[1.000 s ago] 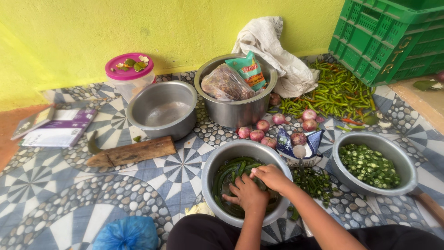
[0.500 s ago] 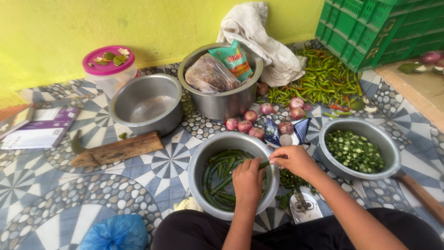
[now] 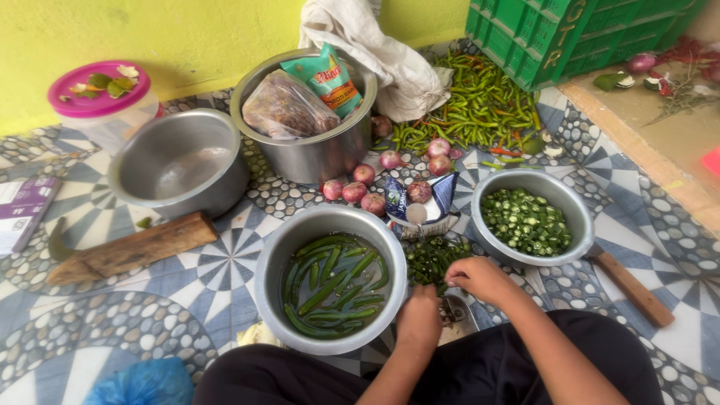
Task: The person sits on the floor and uses a traditional blade to chop green okra pods. They repeatedly pick okra from a bowl of water, trim the ends, and slice the pods into small pieces, placing the chopped pieces into a separate bowl.
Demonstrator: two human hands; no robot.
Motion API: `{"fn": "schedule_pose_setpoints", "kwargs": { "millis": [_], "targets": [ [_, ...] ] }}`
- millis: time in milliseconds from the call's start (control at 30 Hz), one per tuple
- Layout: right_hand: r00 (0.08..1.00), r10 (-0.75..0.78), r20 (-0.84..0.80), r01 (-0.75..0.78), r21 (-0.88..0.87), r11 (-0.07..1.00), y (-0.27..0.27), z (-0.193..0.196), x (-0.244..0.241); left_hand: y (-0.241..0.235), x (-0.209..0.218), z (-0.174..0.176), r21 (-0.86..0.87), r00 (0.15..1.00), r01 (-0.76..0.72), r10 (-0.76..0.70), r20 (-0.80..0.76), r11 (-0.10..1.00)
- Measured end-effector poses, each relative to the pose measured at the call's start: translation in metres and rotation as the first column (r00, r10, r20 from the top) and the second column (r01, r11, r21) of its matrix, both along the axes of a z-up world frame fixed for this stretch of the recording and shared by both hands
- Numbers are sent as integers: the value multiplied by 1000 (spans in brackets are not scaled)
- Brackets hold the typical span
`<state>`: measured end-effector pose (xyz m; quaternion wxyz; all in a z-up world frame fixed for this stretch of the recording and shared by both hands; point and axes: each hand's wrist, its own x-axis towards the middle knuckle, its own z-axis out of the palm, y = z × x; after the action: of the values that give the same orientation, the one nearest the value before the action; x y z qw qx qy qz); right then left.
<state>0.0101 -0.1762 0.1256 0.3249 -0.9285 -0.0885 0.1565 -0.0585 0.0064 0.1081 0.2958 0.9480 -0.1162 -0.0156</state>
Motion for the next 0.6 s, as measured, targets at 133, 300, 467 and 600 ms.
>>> {"fn": "schedule_pose_setpoints", "kwargs": {
  "millis": [133,300,467,600],
  "targets": [
    [995,-81,61,76,69,995,19,-5,8,15,12,7,-58,993,-106,109,50,993],
    [984,-140,112,127,121,984,20,-9,7,16,12,25,-69,992,-90,96,81,993],
    [977,-203,58,195,123,973,20,-15,12,15,16,26,-142,991,-103,113,66,985],
    [983,-169,71,170,-14,985,19,-29,9,15,15,8,-39,995,-54,57,77,998]
  ]
}}
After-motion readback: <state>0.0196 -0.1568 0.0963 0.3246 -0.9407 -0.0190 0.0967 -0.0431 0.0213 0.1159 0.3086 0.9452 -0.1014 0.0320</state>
